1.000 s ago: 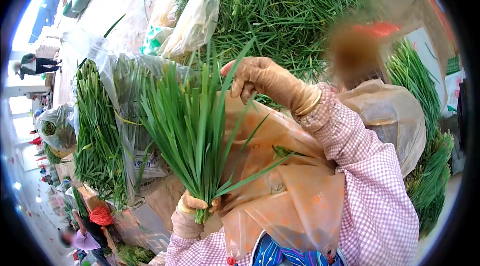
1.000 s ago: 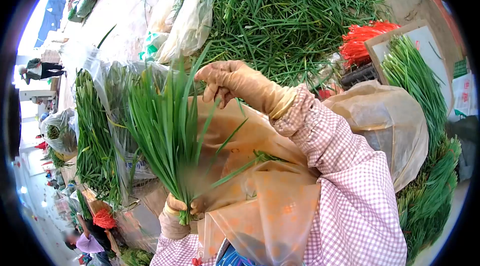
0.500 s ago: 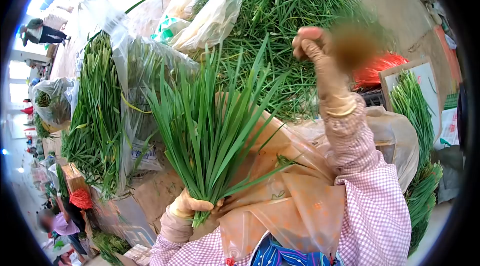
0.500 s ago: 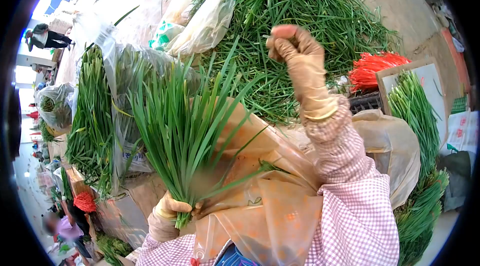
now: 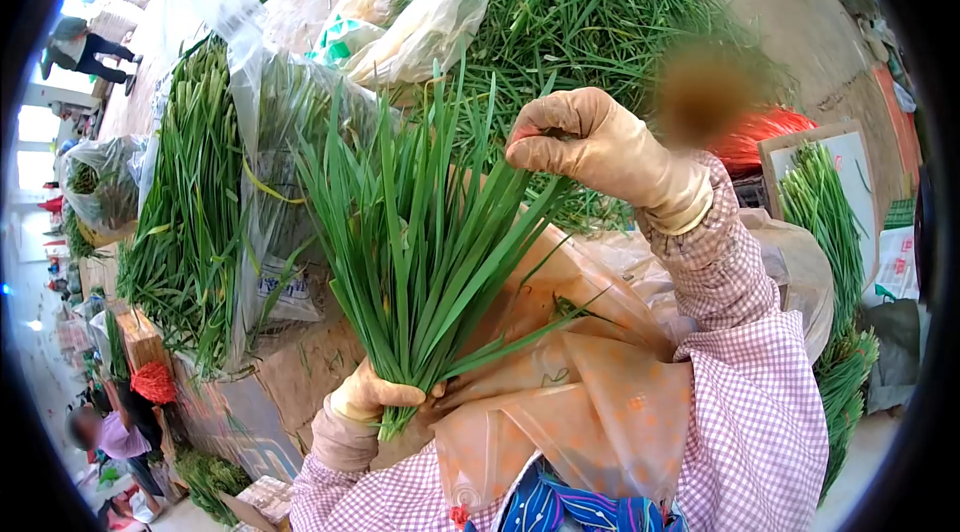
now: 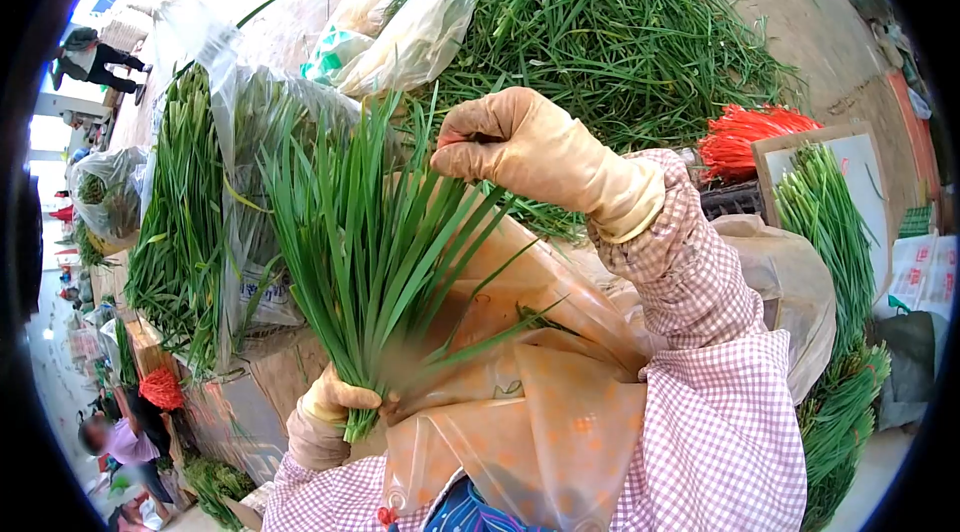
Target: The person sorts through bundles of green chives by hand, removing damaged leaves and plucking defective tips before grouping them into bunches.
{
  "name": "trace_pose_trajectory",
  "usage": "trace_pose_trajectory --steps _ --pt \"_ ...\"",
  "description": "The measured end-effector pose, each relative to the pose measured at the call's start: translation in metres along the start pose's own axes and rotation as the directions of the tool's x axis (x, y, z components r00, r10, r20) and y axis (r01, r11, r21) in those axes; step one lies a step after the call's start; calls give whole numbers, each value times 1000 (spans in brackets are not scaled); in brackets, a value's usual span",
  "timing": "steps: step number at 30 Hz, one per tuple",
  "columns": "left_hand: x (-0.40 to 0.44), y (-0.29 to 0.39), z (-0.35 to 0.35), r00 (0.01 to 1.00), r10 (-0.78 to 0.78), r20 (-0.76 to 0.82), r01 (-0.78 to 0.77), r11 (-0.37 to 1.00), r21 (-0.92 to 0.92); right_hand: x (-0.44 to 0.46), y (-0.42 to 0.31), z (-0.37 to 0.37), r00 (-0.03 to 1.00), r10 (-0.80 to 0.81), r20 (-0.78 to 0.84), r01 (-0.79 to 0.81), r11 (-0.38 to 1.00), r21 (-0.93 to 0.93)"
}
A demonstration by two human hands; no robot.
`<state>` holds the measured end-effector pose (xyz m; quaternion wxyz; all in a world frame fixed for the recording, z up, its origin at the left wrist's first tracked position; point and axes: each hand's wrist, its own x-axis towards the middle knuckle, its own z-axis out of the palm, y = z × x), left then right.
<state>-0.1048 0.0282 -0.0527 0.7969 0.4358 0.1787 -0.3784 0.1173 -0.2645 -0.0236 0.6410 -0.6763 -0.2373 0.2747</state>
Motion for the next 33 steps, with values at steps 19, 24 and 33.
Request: trace_pose_trajectory --steps 19,24,33 --pt "-1 18 34 995 -19 -100 21 1000 20 -18 -11 61 778 -552 -298 415 809 -416" --pt "1 4 31 992 44 -119 -39 998 39 -9 -14 87 988 62 -140 -86 981 -175" --pt "2 -13 24 981 102 -167 -75 984 163 -18 -12 71 926 305 -223 -186 882 434"
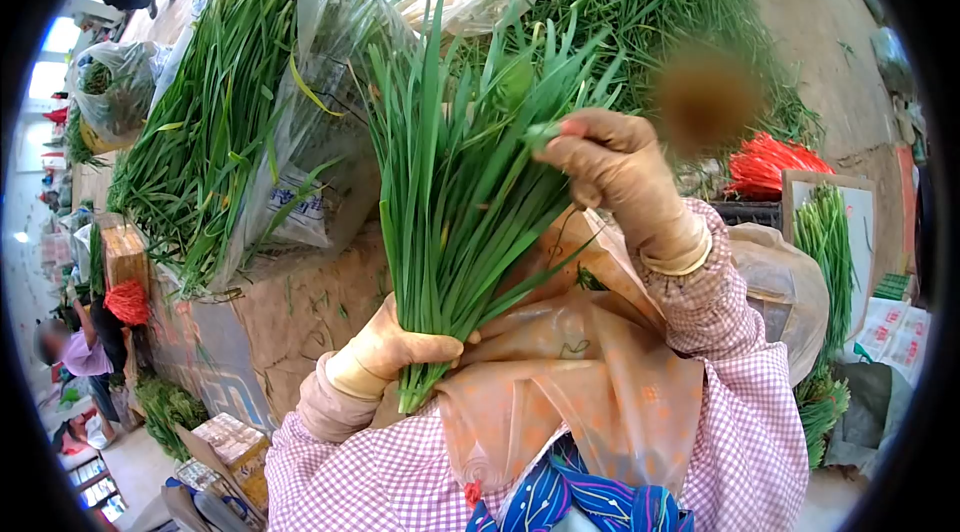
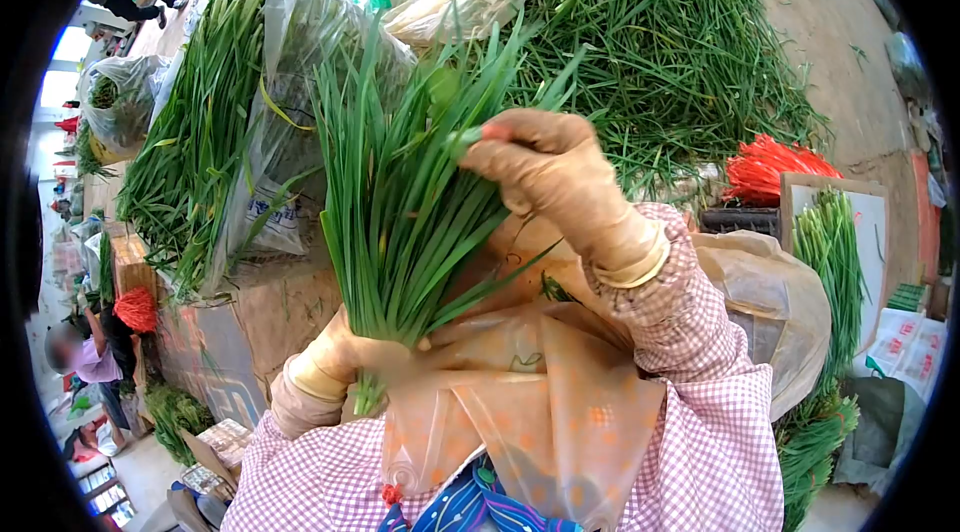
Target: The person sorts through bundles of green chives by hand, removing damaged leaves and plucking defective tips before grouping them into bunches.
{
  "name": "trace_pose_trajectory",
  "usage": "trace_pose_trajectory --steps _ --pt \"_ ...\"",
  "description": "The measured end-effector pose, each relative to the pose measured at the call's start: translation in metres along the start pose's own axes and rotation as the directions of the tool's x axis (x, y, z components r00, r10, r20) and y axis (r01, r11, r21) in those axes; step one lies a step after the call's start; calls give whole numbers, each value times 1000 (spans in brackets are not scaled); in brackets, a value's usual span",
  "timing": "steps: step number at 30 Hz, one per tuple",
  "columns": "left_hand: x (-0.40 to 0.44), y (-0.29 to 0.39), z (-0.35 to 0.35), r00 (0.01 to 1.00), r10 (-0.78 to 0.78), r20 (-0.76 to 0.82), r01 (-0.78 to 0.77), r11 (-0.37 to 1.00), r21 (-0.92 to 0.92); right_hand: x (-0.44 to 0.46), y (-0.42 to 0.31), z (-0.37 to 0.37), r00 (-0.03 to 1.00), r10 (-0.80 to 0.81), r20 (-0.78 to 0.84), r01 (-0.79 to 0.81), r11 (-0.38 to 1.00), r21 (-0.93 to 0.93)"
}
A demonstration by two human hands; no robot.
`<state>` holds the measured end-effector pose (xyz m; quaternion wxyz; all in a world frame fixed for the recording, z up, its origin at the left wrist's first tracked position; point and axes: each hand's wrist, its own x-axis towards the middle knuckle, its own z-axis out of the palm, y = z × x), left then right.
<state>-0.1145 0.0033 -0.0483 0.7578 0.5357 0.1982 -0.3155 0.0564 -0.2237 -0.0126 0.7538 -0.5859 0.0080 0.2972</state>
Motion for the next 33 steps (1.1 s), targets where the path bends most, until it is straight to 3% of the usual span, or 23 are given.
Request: trace_pose_trajectory --steps 3,5,6,7,8,9,10,11,13,15,17,19,22,26,29,31,32,33 --pt "1 1 0 1000 -7 9 7 999 38 6 2 -43 963 -185 -194 183 983 -28" --pt "-1 2 2 1000 -19 7 18 998 54 26 7 -89 895 -330 -301 297 943 -151" --pt "-5 7 5 999 -32 29 34 999 -43 44 25 -129 794 -578 -190 401 732 -550" --pt "-7 12 8 998 -43 54 50 989 -139 37 21 -122 759 -647 -72 310 457 -834" --pt "-9 16 10 998 -46 51 53 989 -141 30 18 -115 708 -704 49 98 28 -995" --pt "-10 19 13 997 -60 44 65 988 -138 23 14 -108 644 -746 168 -116 -313 -943" --pt "-9 22 16 997 -72 36 77 988 -135 8 4 -75 585 -807 75 224 72 -972" --pt "-9 23 18 996 -81 32 85 987 -138 -2 1 -46 569 -821 -53 531 416 -738" --pt "-8 27 21 997 -68 41 72 992 -106 -11 7 -9 501 -835 227 771 312 -555" --pt "-9 27 21 996 -78 31 81 992 -96 -15 15 15 620 -657 430 778 439 -450" --pt "-11 27 22 996 -83 18 85 992 -93 -13 25 28 647 -571 505 735 288 -614" --pt "-14 28 24 997 -77 22 79 993 -93 -12 33 33 664 -548 509 710 249 -658" --pt "-13 24 21 996 -50 71 60 988 -144 -6 38 31 750 -471 465 654 422 -628" --pt "-13 29 22 988 -65 138 85 987 -137 -7 30 27 758 -416 503 650 413 -638" --pt "-16 32 26 991 9 133 8 992 -125 -8 24 30 797 -293 529 603 450 -659" --pt "-26 46 31 975 -183 129 205 960 -191 -6 23 32 818 -209 536 519 671 -530" --pt "-27 44 31 975 -184 125 206 959 -193 -5 23 31 817 -208 538 519 673 -527" --pt "-28 42 30 972 -198 123 222 947 -232 -3 25 30 844 -141 517 424 765 -484"
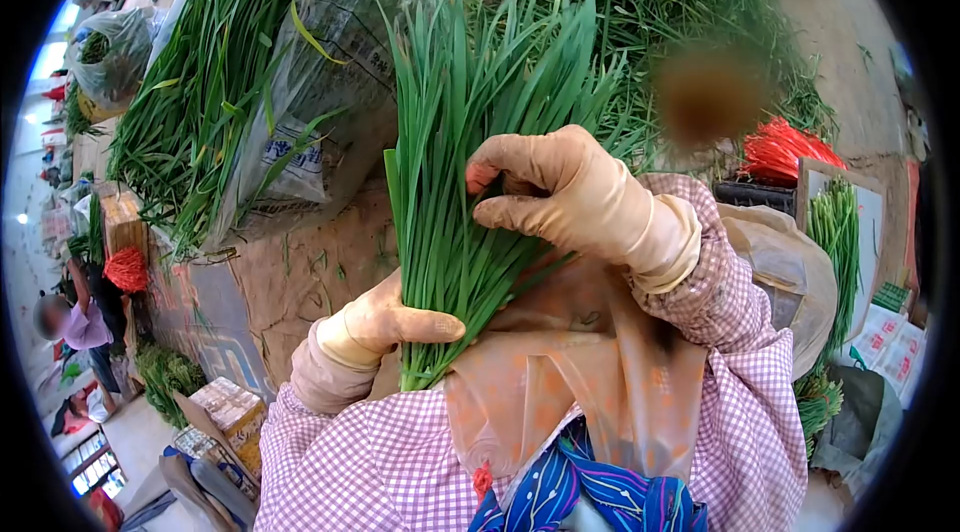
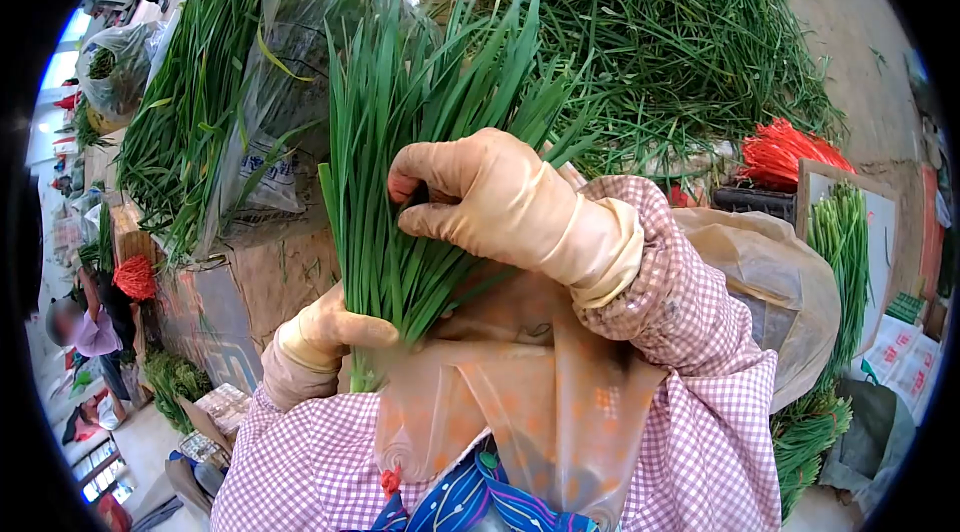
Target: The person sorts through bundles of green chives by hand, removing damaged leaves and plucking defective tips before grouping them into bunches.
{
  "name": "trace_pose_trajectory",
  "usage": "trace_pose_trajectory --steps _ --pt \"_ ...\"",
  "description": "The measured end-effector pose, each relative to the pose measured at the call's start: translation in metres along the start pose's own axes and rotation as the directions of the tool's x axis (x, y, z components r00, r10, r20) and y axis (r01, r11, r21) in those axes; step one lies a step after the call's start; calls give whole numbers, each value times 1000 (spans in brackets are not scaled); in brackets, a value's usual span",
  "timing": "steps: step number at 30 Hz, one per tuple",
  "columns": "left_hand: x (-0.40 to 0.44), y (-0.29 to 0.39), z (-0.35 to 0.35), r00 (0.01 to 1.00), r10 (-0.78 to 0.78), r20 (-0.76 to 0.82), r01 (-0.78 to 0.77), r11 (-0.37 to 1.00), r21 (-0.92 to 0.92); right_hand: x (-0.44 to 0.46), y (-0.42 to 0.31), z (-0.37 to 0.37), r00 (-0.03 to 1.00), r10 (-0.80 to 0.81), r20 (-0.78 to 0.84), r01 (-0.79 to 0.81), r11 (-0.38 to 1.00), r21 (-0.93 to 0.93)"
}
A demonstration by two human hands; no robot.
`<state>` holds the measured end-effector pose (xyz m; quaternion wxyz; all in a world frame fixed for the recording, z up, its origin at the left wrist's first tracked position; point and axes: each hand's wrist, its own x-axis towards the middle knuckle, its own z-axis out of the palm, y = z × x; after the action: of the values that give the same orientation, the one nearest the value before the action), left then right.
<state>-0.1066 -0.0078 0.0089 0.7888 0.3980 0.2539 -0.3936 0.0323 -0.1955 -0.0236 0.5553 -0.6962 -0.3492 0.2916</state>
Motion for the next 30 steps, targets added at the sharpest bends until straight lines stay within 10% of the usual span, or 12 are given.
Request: trace_pose_trajectory --steps 2,6,8,14,17,23,30 --pt "0 -1 0 1000 -17 -3 17 999 -43 -2 2 0 997 74 25 -76 990 118" --pt "7 1 -2 999 34 24 -35 999 24 -15 -6 7 937 -335 -97 267 868 -417" --pt "13 -4 -10 997 62 38 -65 995 77 -22 -28 3 933 -347 93 280 544 -791" --pt "19 -3 -6 985 158 65 -169 960 223 -33 -23 15 865 -502 20 377 622 -686" --pt "26 -16 -21 989 132 73 -147 949 280 -40 -21 27 947 -314 -67 281 911 -301" --pt "27 -19 -15 994 113 -14 -112 992 65 -40 -16 38 950 -244 -196 145 898 -416" --pt "49 -43 -66 968 222 114 -249 857 451 -33 -20 47 986 -168 -10 110 688 -717"
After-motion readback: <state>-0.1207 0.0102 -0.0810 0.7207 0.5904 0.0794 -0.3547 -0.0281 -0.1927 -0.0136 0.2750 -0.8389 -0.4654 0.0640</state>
